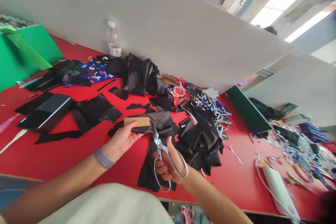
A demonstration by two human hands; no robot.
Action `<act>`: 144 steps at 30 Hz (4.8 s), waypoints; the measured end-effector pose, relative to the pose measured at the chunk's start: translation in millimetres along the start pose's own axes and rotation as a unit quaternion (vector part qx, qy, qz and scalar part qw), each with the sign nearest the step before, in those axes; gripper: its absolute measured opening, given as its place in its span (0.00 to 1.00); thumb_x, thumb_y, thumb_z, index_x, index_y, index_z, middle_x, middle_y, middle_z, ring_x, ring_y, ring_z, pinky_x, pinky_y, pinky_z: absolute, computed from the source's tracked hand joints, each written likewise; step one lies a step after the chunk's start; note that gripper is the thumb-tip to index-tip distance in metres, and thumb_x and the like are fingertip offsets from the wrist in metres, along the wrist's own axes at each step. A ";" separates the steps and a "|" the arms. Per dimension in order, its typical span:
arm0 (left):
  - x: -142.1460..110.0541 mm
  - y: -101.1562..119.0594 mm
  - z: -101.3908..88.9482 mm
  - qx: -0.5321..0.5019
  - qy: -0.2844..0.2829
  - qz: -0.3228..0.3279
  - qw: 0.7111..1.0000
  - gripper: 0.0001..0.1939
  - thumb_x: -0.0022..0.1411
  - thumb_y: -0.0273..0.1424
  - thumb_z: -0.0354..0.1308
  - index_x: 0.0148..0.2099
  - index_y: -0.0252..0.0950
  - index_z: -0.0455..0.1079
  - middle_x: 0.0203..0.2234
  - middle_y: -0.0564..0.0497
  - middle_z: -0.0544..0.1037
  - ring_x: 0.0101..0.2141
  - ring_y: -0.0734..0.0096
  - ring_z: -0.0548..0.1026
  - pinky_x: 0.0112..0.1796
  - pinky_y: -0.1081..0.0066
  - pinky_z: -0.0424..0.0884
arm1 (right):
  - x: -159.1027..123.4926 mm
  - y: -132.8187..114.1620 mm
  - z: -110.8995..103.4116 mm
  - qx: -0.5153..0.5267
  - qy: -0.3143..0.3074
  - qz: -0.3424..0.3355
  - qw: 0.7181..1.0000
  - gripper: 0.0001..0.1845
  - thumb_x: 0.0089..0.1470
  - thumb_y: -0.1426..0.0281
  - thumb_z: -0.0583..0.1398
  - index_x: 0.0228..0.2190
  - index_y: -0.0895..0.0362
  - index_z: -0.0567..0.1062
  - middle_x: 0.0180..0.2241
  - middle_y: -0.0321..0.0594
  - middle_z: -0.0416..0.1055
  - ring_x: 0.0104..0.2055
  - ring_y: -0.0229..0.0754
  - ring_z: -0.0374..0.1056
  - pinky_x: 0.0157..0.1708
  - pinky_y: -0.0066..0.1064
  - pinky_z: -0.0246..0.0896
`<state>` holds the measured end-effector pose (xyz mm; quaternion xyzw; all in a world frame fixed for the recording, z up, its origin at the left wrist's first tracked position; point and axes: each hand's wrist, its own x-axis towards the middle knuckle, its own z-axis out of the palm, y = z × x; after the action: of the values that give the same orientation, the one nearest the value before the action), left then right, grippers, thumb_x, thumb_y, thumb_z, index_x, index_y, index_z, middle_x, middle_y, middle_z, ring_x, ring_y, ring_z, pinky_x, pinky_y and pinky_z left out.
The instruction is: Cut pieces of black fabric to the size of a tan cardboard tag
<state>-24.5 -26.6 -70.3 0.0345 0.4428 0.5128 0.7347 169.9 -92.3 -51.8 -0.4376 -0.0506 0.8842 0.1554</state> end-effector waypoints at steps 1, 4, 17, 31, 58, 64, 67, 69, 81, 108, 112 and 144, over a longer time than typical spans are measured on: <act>0.2 0.0 0.0 -0.002 0.000 -0.002 1.000 0.12 0.58 0.19 0.58 0.45 0.29 0.71 0.40 0.39 0.80 0.39 0.58 0.80 0.38 0.63 0.80 | -0.1 0.5 0.4 -0.003 0.005 0.000 1.000 0.44 0.46 0.32 0.31 0.28 0.57 0.63 0.17 0.29 0.51 0.14 0.29 0.45 0.12 0.18 0.31; 0.4 0.1 0.1 -0.010 0.001 -0.003 1.000 0.12 0.58 0.19 0.57 0.46 0.28 0.71 0.40 0.38 0.80 0.40 0.58 0.80 0.38 0.63 0.80 | -0.4 1.5 1.5 -0.011 0.007 -0.008 1.000 0.44 0.46 0.32 0.31 0.28 0.56 0.64 0.17 0.29 0.51 0.15 0.29 0.44 0.12 0.19 0.31; 2.2 -0.7 -2.7 -0.010 0.002 0.005 1.000 0.12 0.58 0.17 0.57 0.44 0.30 0.72 0.40 0.40 0.80 0.38 0.59 0.80 0.39 0.63 0.79 | -3.4 7.9 1.3 0.017 -0.012 -0.006 1.000 0.46 0.46 0.32 0.32 0.29 0.57 0.66 0.18 0.30 0.53 0.15 0.30 0.49 0.11 0.19 0.37; -3.8 0.9 3.5 -0.018 0.012 -0.010 1.000 0.13 0.60 0.18 0.55 0.48 0.28 0.71 0.36 0.41 0.81 0.35 0.61 0.81 0.37 0.65 0.79 | -4.4 8.7 4.2 0.006 0.035 0.002 0.999 0.44 0.48 0.33 0.31 0.27 0.57 0.64 0.16 0.28 0.51 0.13 0.28 0.44 0.09 0.17 0.32; -17.6 9.4 -5.0 0.066 -0.007 -0.099 0.993 0.12 0.62 0.30 0.58 0.46 0.28 0.72 0.41 0.35 0.79 0.38 0.57 0.80 0.38 0.63 0.79 | -0.2 19.2 5.1 -0.040 0.093 -0.026 0.995 0.40 0.52 0.37 0.33 0.28 0.57 0.63 0.16 0.27 0.50 0.13 0.27 0.43 0.09 0.18 0.31; -23.9 7.1 -22.2 0.092 0.022 -0.108 0.990 0.07 0.58 0.19 0.57 0.39 0.28 0.74 0.32 0.38 0.81 0.32 0.63 0.81 0.37 0.70 0.79 | -2.3 17.7 5.7 -0.053 0.104 -0.029 0.993 0.39 0.53 0.37 0.34 0.28 0.57 0.63 0.16 0.27 0.51 0.12 0.27 0.44 0.09 0.17 0.32; -29.5 0.4 -25.9 0.087 0.008 -0.128 0.988 0.06 0.60 0.20 0.56 0.38 0.30 0.74 0.34 0.38 0.81 0.34 0.63 0.81 0.37 0.70 0.79 | -2.3 18.1 6.4 -0.060 0.111 -0.028 0.992 0.39 0.53 0.37 0.34 0.28 0.57 0.63 0.16 0.27 0.51 0.12 0.27 0.44 0.09 0.17 0.33; -33.3 -5.9 -24.3 0.097 -0.021 -0.161 0.982 0.06 0.60 0.22 0.56 0.39 0.30 0.74 0.36 0.37 0.81 0.36 0.63 0.80 0.38 0.69 0.78 | -1.9 18.3 7.2 -0.067 0.116 -0.030 0.991 0.39 0.53 0.37 0.34 0.28 0.57 0.63 0.16 0.27 0.51 0.12 0.27 0.44 0.09 0.17 0.33; -28.5 -20.7 -6.6 0.688 -0.147 0.321 0.634 0.10 0.63 0.36 0.55 0.32 0.37 0.69 0.27 0.51 0.75 0.31 0.67 0.74 0.34 0.69 0.69 | -4.9 17.4 10.4 -0.115 0.155 -0.044 0.980 0.38 0.53 0.36 0.36 0.27 0.56 0.63 0.16 0.27 0.51 0.12 0.28 0.45 0.08 0.18 0.37; 8.0 -27.3 -4.0 0.798 -0.175 0.495 0.297 0.10 0.65 0.28 0.52 0.32 0.35 0.71 0.29 0.48 0.71 0.38 0.61 0.67 0.40 0.63 0.65 | -7.5 9.2 9.6 -0.239 0.215 -0.068 0.944 0.39 0.54 0.37 0.38 0.28 0.58 0.66 0.16 0.30 0.55 0.13 0.32 0.53 0.08 0.22 0.50; 8.5 -27.7 -3.9 0.795 -0.176 0.500 0.294 0.10 0.65 0.28 0.52 0.32 0.35 0.71 0.29 0.48 0.71 0.38 0.61 0.67 0.41 0.63 0.65 | -8.4 6.8 10.5 -0.255 0.222 -0.070 0.939 0.38 0.55 0.38 0.38 0.28 0.58 0.66 0.16 0.30 0.55 0.13 0.32 0.54 0.08 0.22 0.51; 8.7 -27.6 -5.8 0.774 -0.187 0.539 0.275 0.10 0.66 0.26 0.51 0.31 0.36 0.68 0.29 0.49 0.71 0.35 0.64 0.67 0.41 0.64 0.65 | -3.8 5.5 11.2 -0.270 0.243 -0.069 0.929 0.40 0.47 0.32 0.42 0.27 0.57 0.66 0.15 0.28 0.55 0.12 0.32 0.53 0.08 0.23 0.50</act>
<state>-7.8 -35.1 -93.1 0.9128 0.3623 0.1876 -0.0180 162.0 -98.2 -43.2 -0.6597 -0.2781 0.6911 0.0991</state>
